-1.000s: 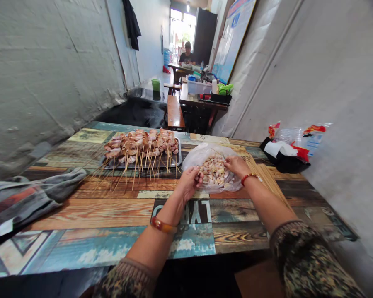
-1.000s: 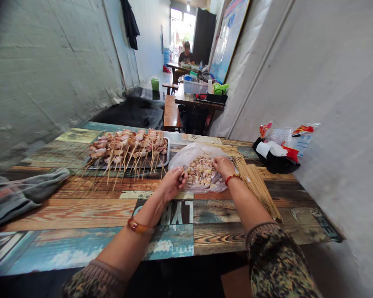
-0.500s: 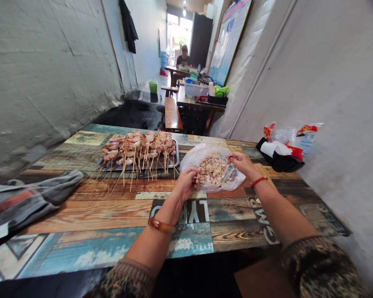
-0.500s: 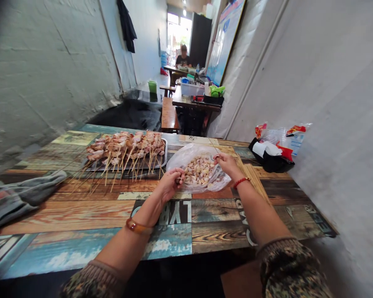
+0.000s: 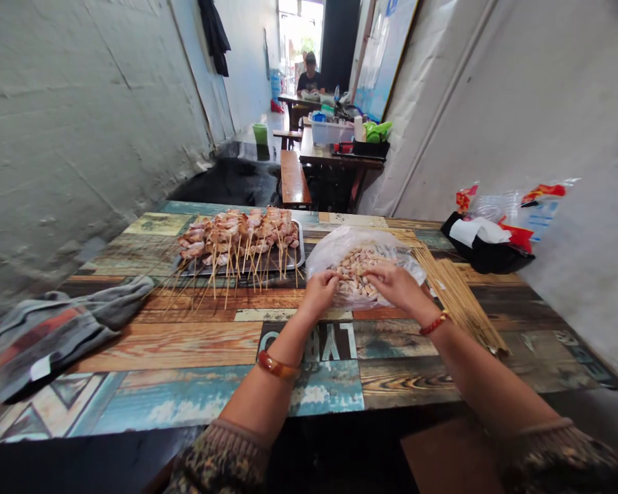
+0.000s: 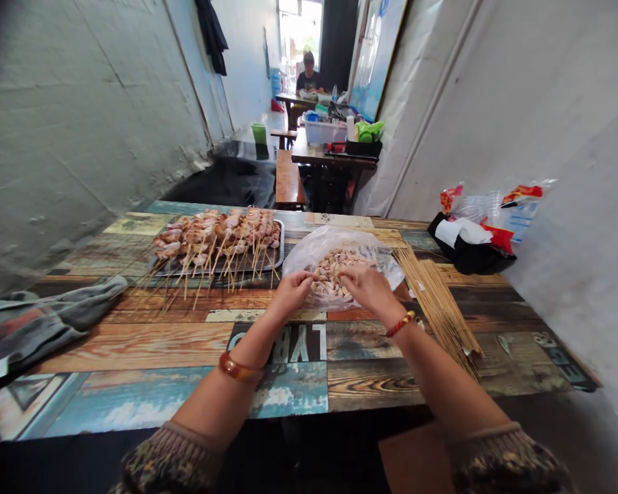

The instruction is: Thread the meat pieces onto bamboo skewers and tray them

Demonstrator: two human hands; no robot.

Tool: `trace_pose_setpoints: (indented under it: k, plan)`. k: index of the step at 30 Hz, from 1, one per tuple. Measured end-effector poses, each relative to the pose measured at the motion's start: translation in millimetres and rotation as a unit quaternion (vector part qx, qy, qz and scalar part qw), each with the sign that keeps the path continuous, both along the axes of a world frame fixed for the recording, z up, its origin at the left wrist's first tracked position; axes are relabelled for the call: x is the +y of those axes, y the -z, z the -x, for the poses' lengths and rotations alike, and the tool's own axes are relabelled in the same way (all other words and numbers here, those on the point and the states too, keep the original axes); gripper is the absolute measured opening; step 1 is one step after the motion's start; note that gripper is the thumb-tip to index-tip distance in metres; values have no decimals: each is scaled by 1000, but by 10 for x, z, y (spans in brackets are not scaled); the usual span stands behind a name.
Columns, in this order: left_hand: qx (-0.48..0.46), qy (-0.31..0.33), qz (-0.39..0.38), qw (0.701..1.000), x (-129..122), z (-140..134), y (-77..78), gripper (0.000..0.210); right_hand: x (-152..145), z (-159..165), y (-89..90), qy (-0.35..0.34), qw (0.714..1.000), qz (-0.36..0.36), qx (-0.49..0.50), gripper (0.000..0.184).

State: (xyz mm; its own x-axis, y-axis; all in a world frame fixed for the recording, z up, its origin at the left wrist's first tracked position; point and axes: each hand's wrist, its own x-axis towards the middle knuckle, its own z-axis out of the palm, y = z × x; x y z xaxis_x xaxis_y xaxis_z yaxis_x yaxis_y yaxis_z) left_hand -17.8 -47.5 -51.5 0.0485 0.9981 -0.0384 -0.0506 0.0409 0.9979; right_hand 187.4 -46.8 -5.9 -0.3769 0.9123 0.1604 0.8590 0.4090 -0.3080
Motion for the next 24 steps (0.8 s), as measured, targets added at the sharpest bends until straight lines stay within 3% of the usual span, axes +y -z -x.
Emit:
trace_pose_setpoints:
  k: [4,10,14,18,24]
  plan:
    - [187,7,-83,979,-36,34,17,5,-440,185,180,-5,1000,-7,-15,26]
    - [359,75,-91,926,-72,131,-34,22,-826,89,328,-66,998,4,15,31]
    - [390,103,-74,912,-85,167,-109,20,-751,17,348,-77,993,30,84,25]
    - [411,109,-86,901,-81,166,-111,10,-527,11,286,-19,988,14,154,26]
    - [314,136,-110,933,-31,127,-15,10,-333,176,243,5,1000,8,-12,17]
